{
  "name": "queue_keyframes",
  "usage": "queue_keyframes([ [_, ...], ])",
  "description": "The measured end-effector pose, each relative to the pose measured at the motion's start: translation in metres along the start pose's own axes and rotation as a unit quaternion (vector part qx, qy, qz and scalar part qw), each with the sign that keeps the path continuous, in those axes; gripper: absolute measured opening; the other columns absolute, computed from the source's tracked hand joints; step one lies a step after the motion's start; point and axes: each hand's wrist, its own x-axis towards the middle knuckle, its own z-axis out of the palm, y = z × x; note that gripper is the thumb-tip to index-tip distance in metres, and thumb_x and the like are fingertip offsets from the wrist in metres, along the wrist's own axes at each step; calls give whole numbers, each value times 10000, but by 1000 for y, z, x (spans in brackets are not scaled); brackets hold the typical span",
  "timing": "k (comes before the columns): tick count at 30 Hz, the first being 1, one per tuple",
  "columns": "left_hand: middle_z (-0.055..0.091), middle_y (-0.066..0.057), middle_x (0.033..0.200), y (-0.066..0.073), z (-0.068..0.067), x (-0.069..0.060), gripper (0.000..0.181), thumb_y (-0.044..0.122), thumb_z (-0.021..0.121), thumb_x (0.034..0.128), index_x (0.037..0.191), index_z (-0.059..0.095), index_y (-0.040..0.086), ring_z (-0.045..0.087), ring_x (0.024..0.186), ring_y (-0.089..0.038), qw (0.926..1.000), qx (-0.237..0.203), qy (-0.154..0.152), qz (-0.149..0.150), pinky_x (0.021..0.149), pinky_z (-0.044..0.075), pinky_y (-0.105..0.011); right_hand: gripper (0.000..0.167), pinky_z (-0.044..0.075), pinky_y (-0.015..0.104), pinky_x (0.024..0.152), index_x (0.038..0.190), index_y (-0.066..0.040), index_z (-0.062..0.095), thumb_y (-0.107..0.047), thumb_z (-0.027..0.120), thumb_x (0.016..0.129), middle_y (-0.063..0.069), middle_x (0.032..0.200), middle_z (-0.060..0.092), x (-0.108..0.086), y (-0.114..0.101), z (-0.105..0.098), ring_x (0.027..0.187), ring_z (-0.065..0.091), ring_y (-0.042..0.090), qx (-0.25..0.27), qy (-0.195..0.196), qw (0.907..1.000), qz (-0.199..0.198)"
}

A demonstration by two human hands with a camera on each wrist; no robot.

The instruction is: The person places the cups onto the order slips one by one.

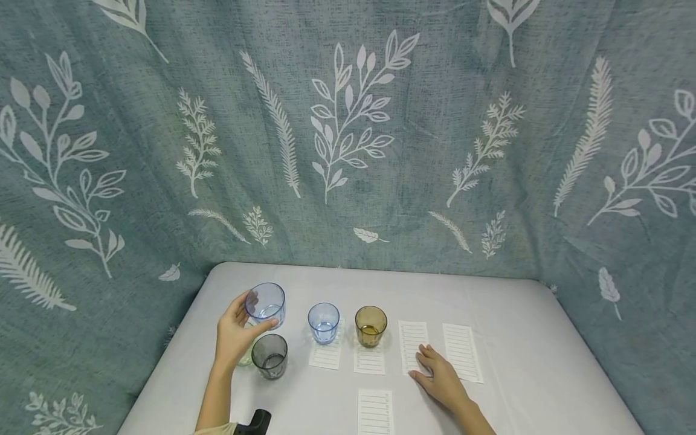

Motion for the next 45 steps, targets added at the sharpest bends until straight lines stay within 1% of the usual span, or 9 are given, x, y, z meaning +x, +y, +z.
queue_keyframes([
  [8,479,-277,1339,4,17,6,816,24,838,658,1349,417,-76,419,1287,-386,9995,-118,-305,48,1064,334,-328,507,351,538,1025,1146,94,609,-267,726,810,243,1321,505,1,0,-1,1261,422,429,39,-104,9999,31],
  [15,501,-264,1325,8,32,11,781,35,840,664,1330,447,-71,437,1273,-383,9979,-212,-548,259,1069,342,-389,494,358,541,1023,1143,88,613,-249,733,802,242,1313,514,1,-1,-1,1259,426,427,0,-111,9999,61],
  [23,514,-240,1323,13,54,18,779,44,841,663,1332,455,-55,477,1244,-368,9954,-228,-840,409,1065,356,-376,481,360,539,1025,1138,84,619,-233,739,796,239,1308,520,3,-2,-4,1260,427,426,-15,-132,9999,98],
  [26,512,-237,1327,19,61,19,773,51,838,672,1335,454,-54,475,1248,-360,9944,-215,-958,383,1068,355,-370,479,358,542,1028,1134,82,622,-236,739,795,235,1307,523,4,-3,-5,1259,429,424,-46,-179,9997,135],
  [31,494,-285,1318,42,68,14,758,-5,812,685,1332,429,-102,464,1243,-400,9923,-332,-1149,331,1074,343,-419,484,362,539,1027,1129,82,624,-244,742,790,234,1304,526,4,-4,-6,1255,436,422,-51,-251,9996,146],
  [33,488,-308,1310,48,71,12,745,-30,800,687,1322,422,-127,462,1235,-422,9913,-373,-1211,365,1070,342,-446,489,364,539,1026,1128,83,624,-249,742,789,235,1303,527,4,-4,-6,1253,437,422,-33,-263,9996,130],
  [35,486,-310,1311,45,76,12,737,-38,795,689,1318,423,-131,462,1232,-424,9905,-416,-1253,391,1068,343,-450,492,365,538,1024,1126,83,625,-256,742,788,235,1301,528,5,-5,-5,1251,438,423,-18,-259,9996,106],
  [41,516,-257,1311,16,99,21,753,32,831,675,1324,463,-61,475,1243,-373,9897,-486,-1286,402,1061,369,-411,493,356,536,1032,1125,76,629,-259,745,783,227,1306,528,5,-3,-4,1257,436,415,-1,-256,9996,153],
  [45,524,-248,1306,13,116,25,760,58,839,670,1324,467,-52,475,1245,-367,9880,-576,-1377,392,1058,374,-413,493,354,541,1032,1124,72,631,-257,748,777,224,1305,531,4,-2,-4,1257,435,416,-9,-235,9995,196],
])
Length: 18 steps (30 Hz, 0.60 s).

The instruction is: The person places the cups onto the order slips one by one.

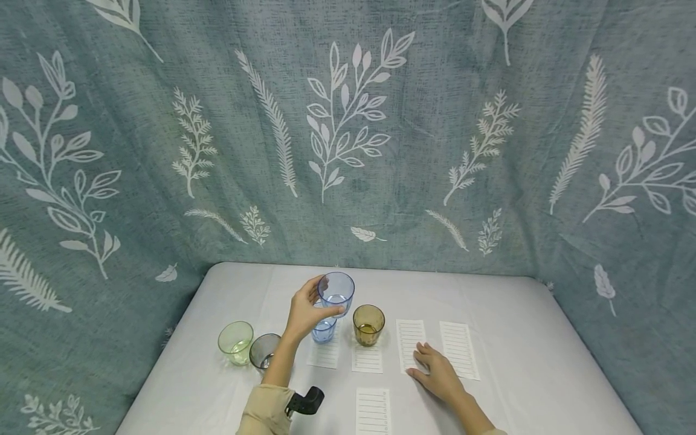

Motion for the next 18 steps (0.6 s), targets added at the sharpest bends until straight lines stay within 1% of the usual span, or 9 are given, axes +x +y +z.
queue_keyframes([
  [2,520,-259,1303,3,8,3,753,55,832,679,1323,460,-65,472,1243,-380,10000,-19,-60,37,1058,373,-416,488,355,541,1031,1123,72,632,-252,748,777,224,1303,533,0,0,0,1255,437,417,6,10,10000,-5],
  [4,514,-290,1291,12,15,4,736,31,818,688,1315,452,-91,471,1231,-410,9998,-86,-136,88,1051,378,-438,487,348,534,1039,1129,72,629,-251,745,783,221,1309,527,0,-1,1,1263,431,411,52,-10,10000,24],
  [8,487,-349,1279,35,27,5,713,-31,788,696,1299,428,-150,452,1221,-465,9990,-240,-366,136,1046,369,-485,479,349,533,1038,1123,78,629,-244,744,788,230,1304,527,0,-2,0,1258,433,418,147,10,9999,-11],
  [10,477,-356,1283,40,33,7,709,-39,779,701,1299,419,-160,450,1222,-468,9983,-301,-489,132,1046,367,-490,480,350,533,1036,1122,79,629,-247,744,790,233,1303,527,0,-3,1,1257,434,421,164,7,9999,-25],
  [12,474,-352,1289,40,41,10,719,-33,782,699,1304,413,-158,450,1225,-462,9977,-337,-570,126,1048,369,-485,481,354,532,1033,1120,77,632,-251,746,788,232,1301,529,0,-3,1,1255,437,420,157,18,9999,-23],
  [15,483,-312,1309,28,54,17,738,19,798,707,1327,420,-115,460,1239,-419,9977,-311,-605,28,1056,374,-443,486,353,535,1032,1122,74,631,-256,747,784,230,1303,527,0,-1,1,1257,434,419,140,11,9999,2],
  [18,499,-270,1319,14,68,24,771,77,825,695,1338,430,-83,473,1242,-380,9980,-218,-596,12,1053,387,-408,491,351,538,1032,1124,72,630,-254,751,777,227,1307,524,0,0,0,1260,431,417,140,28,9999,37],
])
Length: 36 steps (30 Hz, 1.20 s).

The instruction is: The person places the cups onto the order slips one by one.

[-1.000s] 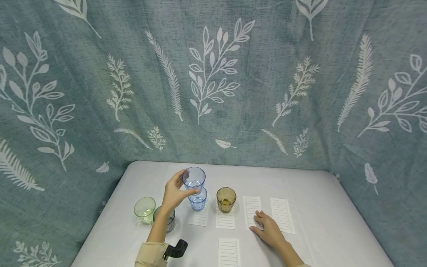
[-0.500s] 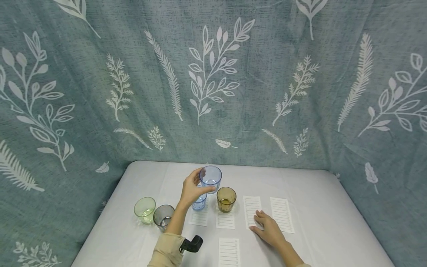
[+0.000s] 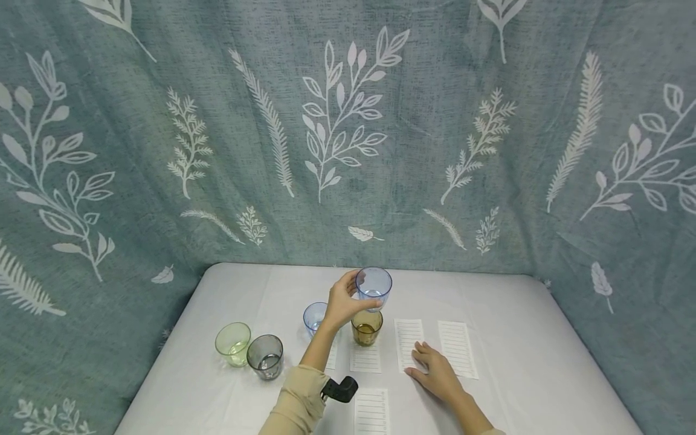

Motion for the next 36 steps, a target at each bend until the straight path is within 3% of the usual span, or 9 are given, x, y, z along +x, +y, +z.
queue_keyframes([
  [7,528,-237,1295,-5,26,11,758,106,832,689,1325,453,-59,500,1216,-371,9998,-91,-63,-140,1046,400,-400,500,351,546,1031,1134,73,624,-263,745,784,228,1320,511,0,2,1,1266,422,420,33,-32,10000,-13],
  [11,526,-224,1300,-10,41,17,760,113,831,691,1333,454,-36,500,1216,-366,9994,18,-259,-233,1040,406,-404,500,355,548,1028,1132,72,626,-265,746,784,228,1317,514,1,1,0,1262,426,422,22,-47,10000,-33],
  [17,512,-195,1311,-24,58,23,760,138,823,701,1337,436,-13,496,1220,-347,9966,422,-654,-266,1032,418,-382,487,358,549,1027,1131,66,630,-256,748,785,226,1309,524,2,2,0,1257,432,423,4,-19,10000,-66],
  [27,541,-215,1248,-29,75,28,770,155,838,680,1297,419,-37,532,1152,-350,9923,988,-632,-402,967,467,-390,474,376,537,1017,1113,70,642,-249,756,781,230,1286,544,3,2,-1,1235,456,425,-12,58,9999,-156],
  [31,535,-236,1271,-34,82,28,778,150,850,675,1293,418,-42,531,1167,-352,9864,1316,-802,-563,992,451,-395,480,374,537,1019,1116,70,641,-252,756,781,228,1287,545,2,1,-2,1240,452,422,8,11,9999,-117],
  [36,517,-241,1301,-38,90,25,794,192,836,707,1322,390,-40,528,1171,-358,9722,1898,-1110,-801,984,457,-405,481,377,532,1018,1116,63,643,-258,758,777,218,1287,550,1,1,-1,1243,453,413,-27,-1,10000,-96],
])
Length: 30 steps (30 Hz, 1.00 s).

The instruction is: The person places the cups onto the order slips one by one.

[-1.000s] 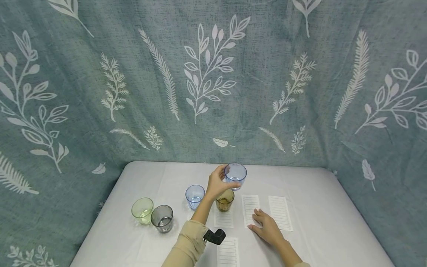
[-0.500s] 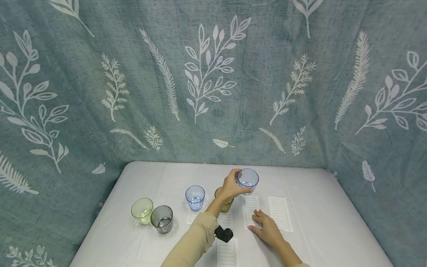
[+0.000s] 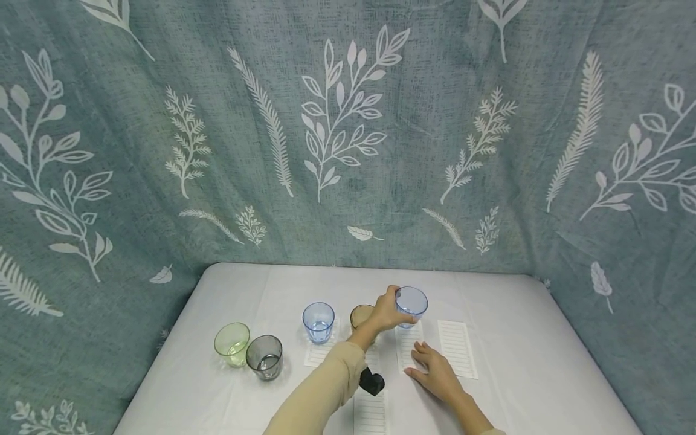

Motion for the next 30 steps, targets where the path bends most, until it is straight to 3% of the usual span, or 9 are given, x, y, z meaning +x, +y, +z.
queue_keyframes([
  [7,508,-244,1303,-1,13,-4,788,213,810,745,1348,364,-28,532,1157,-370,9986,257,-343,-301,950,478,-426,459,390,538,1002,1097,76,649,-234,761,778,225,1270,560,1,2,2,1225,466,429,70,88,9999,-117],
  [11,519,-251,1283,-4,20,-7,790,221,808,748,1350,359,-23,536,1152,-372,9979,352,-385,-381,944,481,-429,457,380,548,1008,1093,73,651,-242,758,780,228,1270,559,1,2,2,1233,456,432,138,86,9998,-81],
  [20,535,-279,1230,-15,35,-9,789,137,822,718,1321,351,-52,542,1137,-382,9993,157,-91,-325,963,470,-415,452,374,548,1011,1087,63,657,-251,758,778,214,1280,557,0,1,2,1236,454,428,168,71,9998,-51],
  [27,534,-301,1217,-18,43,-13,809,138,812,723,1334,320,-57,543,1133,-399,9980,226,65,-589,974,463,-428,463,356,532,1033,1106,66,645,-248,753,783,204,1308,533,-1,1,1,1260,434,415,261,62,9996,38],
  [30,542,-298,1209,-19,44,-14,810,147,811,720,1335,324,-56,553,1118,-395,9979,259,168,-570,963,468,-431,470,353,536,1033,1109,70,641,-252,752,784,211,1313,525,-1,1,2,1265,425,420,313,38,9995,62],
])
